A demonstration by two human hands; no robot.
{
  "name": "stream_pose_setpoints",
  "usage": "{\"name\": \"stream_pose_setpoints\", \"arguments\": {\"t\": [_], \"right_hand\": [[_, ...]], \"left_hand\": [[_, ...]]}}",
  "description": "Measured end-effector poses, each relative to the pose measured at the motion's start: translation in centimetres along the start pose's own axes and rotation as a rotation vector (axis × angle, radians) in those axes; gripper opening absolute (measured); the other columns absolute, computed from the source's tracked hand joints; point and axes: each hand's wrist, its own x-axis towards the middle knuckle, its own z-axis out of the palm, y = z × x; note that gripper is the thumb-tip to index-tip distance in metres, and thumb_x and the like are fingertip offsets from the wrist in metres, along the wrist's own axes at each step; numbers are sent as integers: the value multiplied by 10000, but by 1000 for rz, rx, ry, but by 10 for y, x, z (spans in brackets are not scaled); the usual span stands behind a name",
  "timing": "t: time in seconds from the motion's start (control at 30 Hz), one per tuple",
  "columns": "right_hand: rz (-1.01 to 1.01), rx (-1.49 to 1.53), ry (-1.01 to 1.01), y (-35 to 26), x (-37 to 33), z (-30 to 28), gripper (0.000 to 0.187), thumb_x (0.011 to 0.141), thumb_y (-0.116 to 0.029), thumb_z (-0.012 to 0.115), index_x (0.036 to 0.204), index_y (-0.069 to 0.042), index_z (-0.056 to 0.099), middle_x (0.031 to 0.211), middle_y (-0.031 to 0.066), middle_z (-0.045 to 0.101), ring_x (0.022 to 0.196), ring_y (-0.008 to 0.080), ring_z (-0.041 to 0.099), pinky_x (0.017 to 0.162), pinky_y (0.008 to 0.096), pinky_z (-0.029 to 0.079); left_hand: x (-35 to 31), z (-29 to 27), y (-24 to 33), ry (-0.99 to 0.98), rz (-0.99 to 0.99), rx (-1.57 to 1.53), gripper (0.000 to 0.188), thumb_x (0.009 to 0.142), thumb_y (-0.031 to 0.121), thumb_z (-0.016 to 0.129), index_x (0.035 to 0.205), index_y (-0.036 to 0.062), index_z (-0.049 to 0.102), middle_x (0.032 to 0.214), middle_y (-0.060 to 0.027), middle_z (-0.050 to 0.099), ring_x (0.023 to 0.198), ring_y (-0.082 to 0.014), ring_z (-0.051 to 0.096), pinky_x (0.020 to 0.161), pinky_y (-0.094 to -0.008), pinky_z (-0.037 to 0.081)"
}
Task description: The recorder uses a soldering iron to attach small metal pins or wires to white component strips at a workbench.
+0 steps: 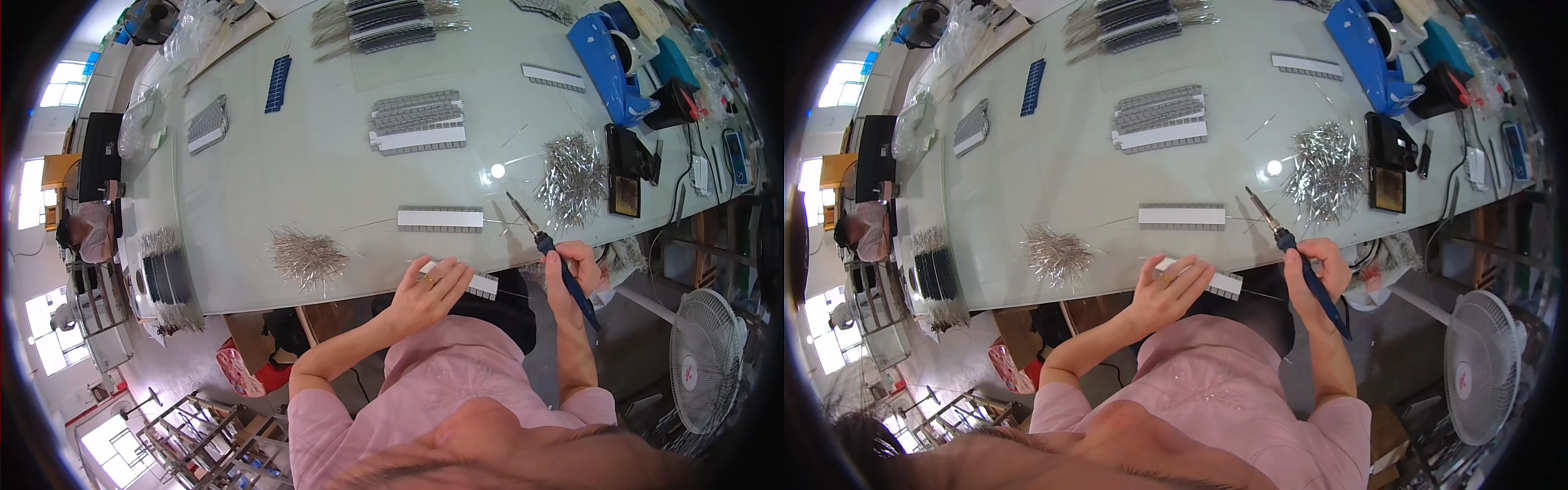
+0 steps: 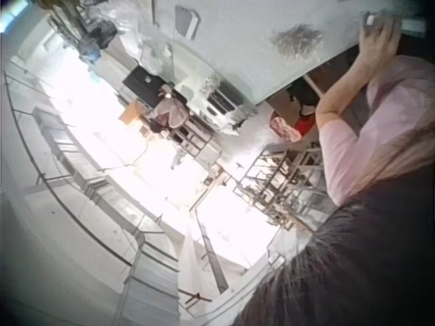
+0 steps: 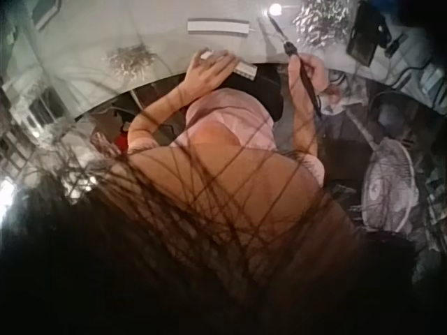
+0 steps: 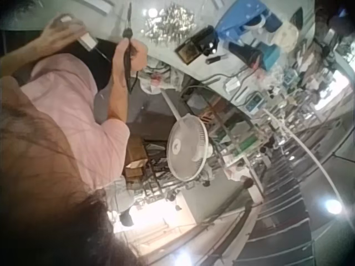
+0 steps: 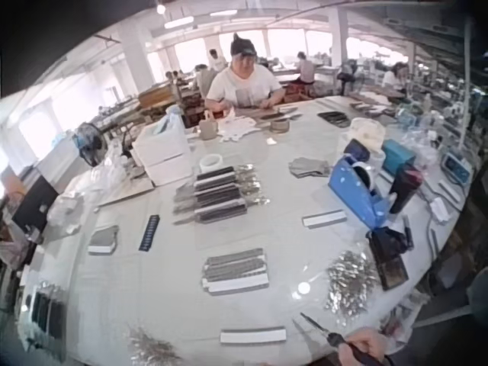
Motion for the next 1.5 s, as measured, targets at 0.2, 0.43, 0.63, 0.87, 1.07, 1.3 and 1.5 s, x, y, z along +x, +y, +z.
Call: {"name": "stream_pose_setpoints", "arguments": {"t": [0.2, 0.43, 0.63, 0.87, 1.07, 1.3, 1.5], "right_hand": [[-40, 63, 82, -2, 6, -13, 120, 917, 24, 603, 983, -4, 507, 906, 86, 571, 728, 137, 615, 673, 247, 503], [-12, 80, 125, -1, 0, -17, 129, 901, 10, 633, 973, -2, 527, 888, 90, 594, 710, 130, 622, 666, 243, 497], [-3, 65, 106, 8, 0, -16, 120, 907, 21, 618, 986, 8, 527, 892, 96, 598, 698, 136, 622, 651, 249, 518], [-2, 105, 52, 3, 1, -6, 140, 890, 11, 642, 963, -11, 524, 885, 79, 594, 715, 124, 604, 671, 235, 479], [-22, 84, 29, -3, 1, -4, 98, 915, 14, 596, 975, -5, 521, 888, 84, 575, 715, 144, 615, 673, 254, 493], [-104, -35, -269, -18, 17, 14, 167, 855, 71, 628, 979, 3, 539, 889, 98, 581, 717, 151, 619, 672, 249, 489], [-189, -64, -472, -64, 49, 77, 160, 770, -36, 777, 846, -20, 637, 739, 85, 663, 640, 157, 651, 593, 268, 507]], "left_hand": [[49, -17, -44, 34, -174, 61, 400, 804, 50, 629, 1200, 93, 669, 1195, -57, 666, 1132, -212, 635, 1061, -474, 373], [46, 9, -50, 2, -203, 53, 393, 822, 127, 687, 1210, 75, 656, 1244, -96, 649, 1185, -244, 608, 1077, -500, 370], [36, -5, -23, -207, -350, -150, 721, 813, 309, 727, 1424, 25, 470, 1496, -164, 432, 1407, -305, 396, 1136, -550, 252], [33, 4, -17, -188, -394, -189, 776, 858, 413, 670, 1460, -2, 410, 1539, -205, 353, 1444, -346, 324, 1148, -567, 205], [28, 6, -17, -161, -410, -199, 770, 864, 440, 653, 1467, 27, 409, 1544, -179, 358, 1448, -340, 321, 1154, -566, 195], [21, -9, -14, -94, -370, -116, 686, 828, 399, 699, 1396, 70, 499, 1454, -137, 460, 1372, -290, 411, 1113, -530, 278], [-18, -12, -17, 206, -233, -153, 395, 727, 295, 785, 1056, 105, 678, 1068, -36, 641, 1046, -219, 604, 951, -458, 440]]}}
